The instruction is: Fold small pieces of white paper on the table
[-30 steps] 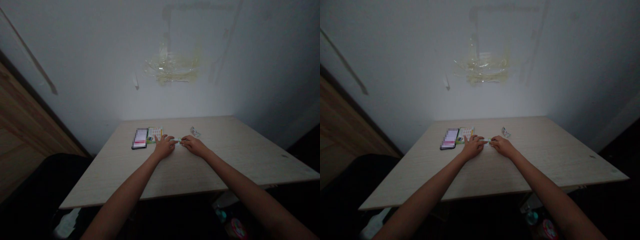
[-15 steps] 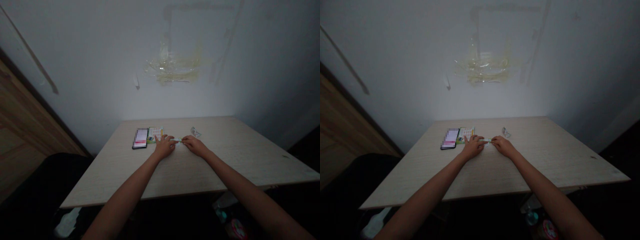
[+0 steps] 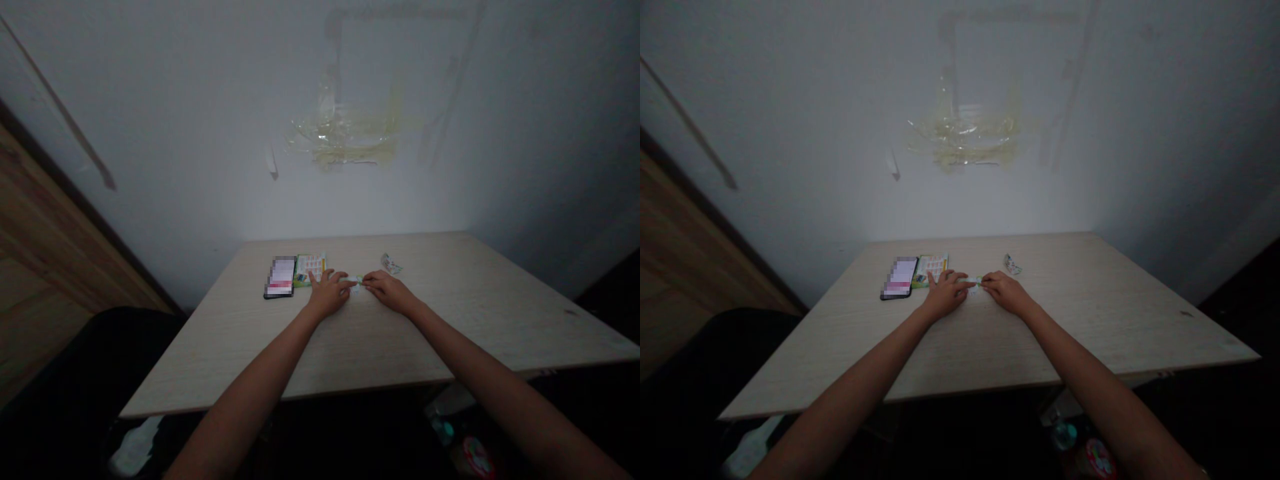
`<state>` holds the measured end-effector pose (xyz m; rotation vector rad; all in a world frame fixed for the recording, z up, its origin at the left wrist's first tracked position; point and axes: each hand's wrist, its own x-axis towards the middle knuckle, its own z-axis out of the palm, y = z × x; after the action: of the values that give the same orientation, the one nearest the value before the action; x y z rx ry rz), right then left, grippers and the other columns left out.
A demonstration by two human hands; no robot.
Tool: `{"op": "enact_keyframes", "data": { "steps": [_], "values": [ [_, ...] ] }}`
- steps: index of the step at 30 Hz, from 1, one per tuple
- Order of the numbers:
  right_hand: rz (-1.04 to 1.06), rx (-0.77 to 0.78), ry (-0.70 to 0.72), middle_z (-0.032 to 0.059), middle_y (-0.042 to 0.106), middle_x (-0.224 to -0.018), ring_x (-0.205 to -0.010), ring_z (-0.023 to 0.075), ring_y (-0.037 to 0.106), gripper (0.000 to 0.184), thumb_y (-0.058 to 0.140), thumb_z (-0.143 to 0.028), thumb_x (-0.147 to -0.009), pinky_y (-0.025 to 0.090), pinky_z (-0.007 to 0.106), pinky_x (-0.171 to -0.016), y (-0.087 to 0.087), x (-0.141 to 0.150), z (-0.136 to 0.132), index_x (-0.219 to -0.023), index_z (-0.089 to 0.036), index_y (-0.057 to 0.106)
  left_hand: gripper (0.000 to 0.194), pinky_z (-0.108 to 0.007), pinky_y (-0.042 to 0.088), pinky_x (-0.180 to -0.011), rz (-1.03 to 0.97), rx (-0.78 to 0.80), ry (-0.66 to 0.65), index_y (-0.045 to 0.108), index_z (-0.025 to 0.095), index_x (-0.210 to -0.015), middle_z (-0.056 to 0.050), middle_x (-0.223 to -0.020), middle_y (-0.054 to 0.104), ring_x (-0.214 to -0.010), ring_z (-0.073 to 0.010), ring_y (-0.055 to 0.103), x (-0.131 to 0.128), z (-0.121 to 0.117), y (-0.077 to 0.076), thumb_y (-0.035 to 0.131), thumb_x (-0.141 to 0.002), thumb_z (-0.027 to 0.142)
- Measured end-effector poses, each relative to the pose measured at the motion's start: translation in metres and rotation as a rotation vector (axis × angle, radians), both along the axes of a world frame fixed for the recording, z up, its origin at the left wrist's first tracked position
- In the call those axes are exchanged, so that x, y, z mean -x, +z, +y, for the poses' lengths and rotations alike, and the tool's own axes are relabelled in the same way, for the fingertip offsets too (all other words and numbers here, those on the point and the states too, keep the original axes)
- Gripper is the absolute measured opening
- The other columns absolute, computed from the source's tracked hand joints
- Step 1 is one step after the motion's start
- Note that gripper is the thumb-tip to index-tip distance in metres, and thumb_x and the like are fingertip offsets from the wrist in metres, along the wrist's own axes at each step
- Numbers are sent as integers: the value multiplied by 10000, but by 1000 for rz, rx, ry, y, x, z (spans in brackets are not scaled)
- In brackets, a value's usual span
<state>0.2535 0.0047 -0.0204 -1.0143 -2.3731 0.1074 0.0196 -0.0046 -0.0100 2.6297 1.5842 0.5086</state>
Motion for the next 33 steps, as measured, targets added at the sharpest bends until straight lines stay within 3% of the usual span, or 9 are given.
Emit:
{"op": "enact_keyframes", "data": {
  "steps": [7,20,33],
  "values": [
    [1,-1,11,80,701,-1132,-1101,207,596,286,486,-220,-973,495,391,-974,2,1,-2,-1143,-240,714,350,-809,-44,-1062,2,16,7,604,509,-1252,67,-1444,534,-1401,-320,312,0,0,1,501,-944,380],
    [-3,20,-68,93,703,-1131,-1082,226,606,283,477,-234,-974,497,399,-979,3,4,-1,-1117,-200,718,355,-851,-37,-1009,1,85,8,586,557,-1247,98,-1493,484,-1444,-375,243,3,10,-1,532,-917,436],
    [-57,-1,-171,105,693,-1143,-1094,239,579,307,455,-216,-981,458,393,-1015,1,7,4,-1142,-158,710,352,-836,-58,-1024,3,100,11,577,570,-1250,119,-1508,465,-1450,-367,234,3,9,1,532,-922,454]
  ]
}}
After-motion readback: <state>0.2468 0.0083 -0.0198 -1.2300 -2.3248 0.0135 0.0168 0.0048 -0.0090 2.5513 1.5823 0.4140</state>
